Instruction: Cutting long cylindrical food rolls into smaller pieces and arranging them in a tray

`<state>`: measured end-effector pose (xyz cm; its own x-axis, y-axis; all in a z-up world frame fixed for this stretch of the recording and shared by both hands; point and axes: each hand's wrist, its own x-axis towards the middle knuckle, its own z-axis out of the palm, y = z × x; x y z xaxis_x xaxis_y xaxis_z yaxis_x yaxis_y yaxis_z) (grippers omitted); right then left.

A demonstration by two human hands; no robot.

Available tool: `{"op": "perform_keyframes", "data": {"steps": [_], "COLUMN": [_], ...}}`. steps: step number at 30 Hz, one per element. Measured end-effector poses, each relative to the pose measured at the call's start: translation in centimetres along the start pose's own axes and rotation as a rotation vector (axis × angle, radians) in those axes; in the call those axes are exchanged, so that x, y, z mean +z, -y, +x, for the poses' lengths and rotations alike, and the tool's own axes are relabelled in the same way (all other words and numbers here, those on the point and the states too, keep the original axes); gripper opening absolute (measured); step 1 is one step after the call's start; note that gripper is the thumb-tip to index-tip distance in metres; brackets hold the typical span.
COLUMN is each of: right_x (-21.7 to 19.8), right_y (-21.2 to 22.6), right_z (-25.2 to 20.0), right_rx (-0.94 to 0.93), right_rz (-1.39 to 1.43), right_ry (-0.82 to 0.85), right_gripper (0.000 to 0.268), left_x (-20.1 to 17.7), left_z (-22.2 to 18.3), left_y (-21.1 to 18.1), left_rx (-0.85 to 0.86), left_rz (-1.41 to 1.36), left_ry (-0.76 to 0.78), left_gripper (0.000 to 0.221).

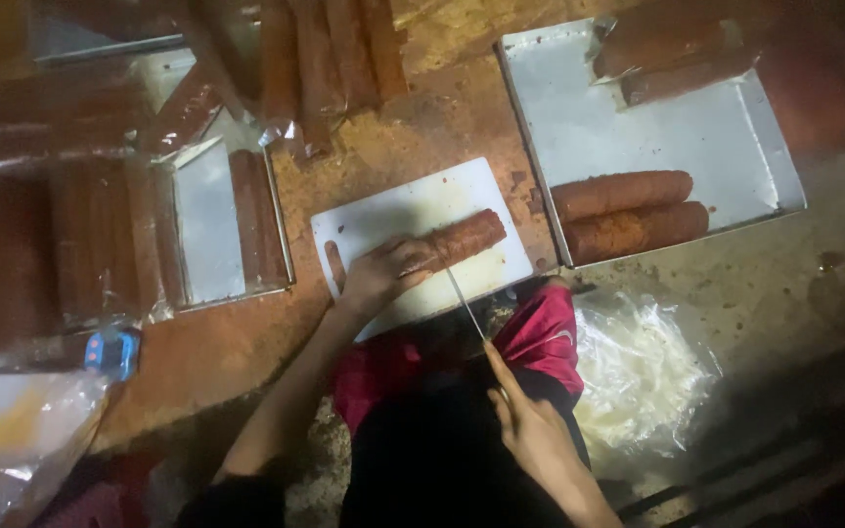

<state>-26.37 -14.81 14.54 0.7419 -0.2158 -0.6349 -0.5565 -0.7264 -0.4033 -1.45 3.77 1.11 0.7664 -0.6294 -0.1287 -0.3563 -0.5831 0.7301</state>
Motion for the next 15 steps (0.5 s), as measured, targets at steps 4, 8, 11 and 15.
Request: {"op": "perform_keyframes", "data": {"steps": [4,8,11,15], "right_x": [0.0,-0.6,-0.5,-0.6], "right_y": [1.8,3.0,5.2,7.4], "right_z": [1.7,1.4,5.3,13.5], "right_rx": [-0.029,0.011,-0.054,-0.27], "right_rz": [0.031,0.054,0.09,0.17], "right_ry": [-0.008,0.054,0.018,-0.05], "right_gripper": [0.074,0.078,0.074,0.071], "left_x": [0.9,2.8,0.8,3.1], "left_z": [0.7,0.8,0.5,1.3], "left_y": [0.2,2.6,0.0,2.4], "left_rx": [0.219,0.353,0.46,0.382], "left_rz": [0.07,0.145,-0.052,0.046], "left_ry": [-0.193,-0.389,-0.372,-0.347], "left_gripper": [0.036,0.039,0.031,0.033]}}
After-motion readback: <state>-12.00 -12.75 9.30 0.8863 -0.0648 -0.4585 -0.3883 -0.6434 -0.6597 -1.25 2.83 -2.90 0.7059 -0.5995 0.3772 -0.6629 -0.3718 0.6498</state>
